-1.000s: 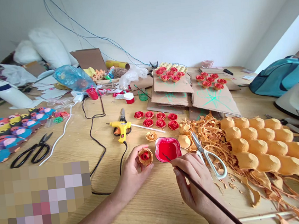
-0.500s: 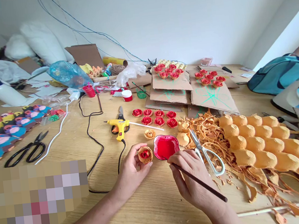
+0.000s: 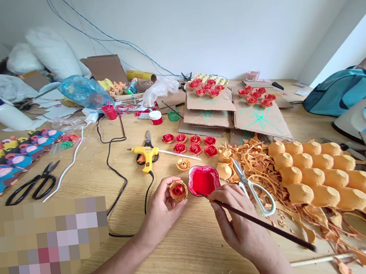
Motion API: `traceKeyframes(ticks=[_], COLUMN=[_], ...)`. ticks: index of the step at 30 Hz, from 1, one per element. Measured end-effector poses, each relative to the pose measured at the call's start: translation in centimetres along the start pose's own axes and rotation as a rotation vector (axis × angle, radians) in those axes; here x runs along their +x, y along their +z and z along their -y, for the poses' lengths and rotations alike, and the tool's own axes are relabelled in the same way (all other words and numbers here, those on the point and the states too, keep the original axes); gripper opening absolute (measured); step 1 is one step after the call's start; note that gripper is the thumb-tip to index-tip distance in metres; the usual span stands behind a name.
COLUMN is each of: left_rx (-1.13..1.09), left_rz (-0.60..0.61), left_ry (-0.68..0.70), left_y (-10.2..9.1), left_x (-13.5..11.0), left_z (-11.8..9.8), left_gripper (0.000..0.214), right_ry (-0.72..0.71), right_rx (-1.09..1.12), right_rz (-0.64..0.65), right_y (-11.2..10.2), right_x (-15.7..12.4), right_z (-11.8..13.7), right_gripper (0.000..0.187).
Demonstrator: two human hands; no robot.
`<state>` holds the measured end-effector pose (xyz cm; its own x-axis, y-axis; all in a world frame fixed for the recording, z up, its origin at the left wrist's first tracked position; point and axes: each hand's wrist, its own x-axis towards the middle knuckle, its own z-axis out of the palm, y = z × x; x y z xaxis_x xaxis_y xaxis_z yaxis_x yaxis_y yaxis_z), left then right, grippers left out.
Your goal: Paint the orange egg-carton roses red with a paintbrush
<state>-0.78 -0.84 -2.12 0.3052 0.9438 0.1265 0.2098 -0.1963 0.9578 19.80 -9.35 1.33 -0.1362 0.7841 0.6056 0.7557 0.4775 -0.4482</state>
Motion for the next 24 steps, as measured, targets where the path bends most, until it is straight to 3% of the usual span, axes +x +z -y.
traceKeyframes(ticks=[6,15,24], left_rx=[0.036,0.152,0.153], left_rz=[-0.002,0.031,0.06], left_ry=[0.094,0.308,0.359], left_y=[-0.1,0.2,0.2], left_x=[-0.4,-0.8,-1.0], left_z=[-0.1,0.5,0.4], left_gripper=[0.042,0.051,0.053], right_ry=[-0.03,-0.165,-0.197], right_rx=[0.166,0.09,0.016], right_rz=[-0.101,-0.05,0.006], right_y=[0.2,0.9,1.1], right_x=[-0.7,-0.3,0.3], right_z=[0.6,1.2,1.5], right_gripper=[0.022,0.026,0.029])
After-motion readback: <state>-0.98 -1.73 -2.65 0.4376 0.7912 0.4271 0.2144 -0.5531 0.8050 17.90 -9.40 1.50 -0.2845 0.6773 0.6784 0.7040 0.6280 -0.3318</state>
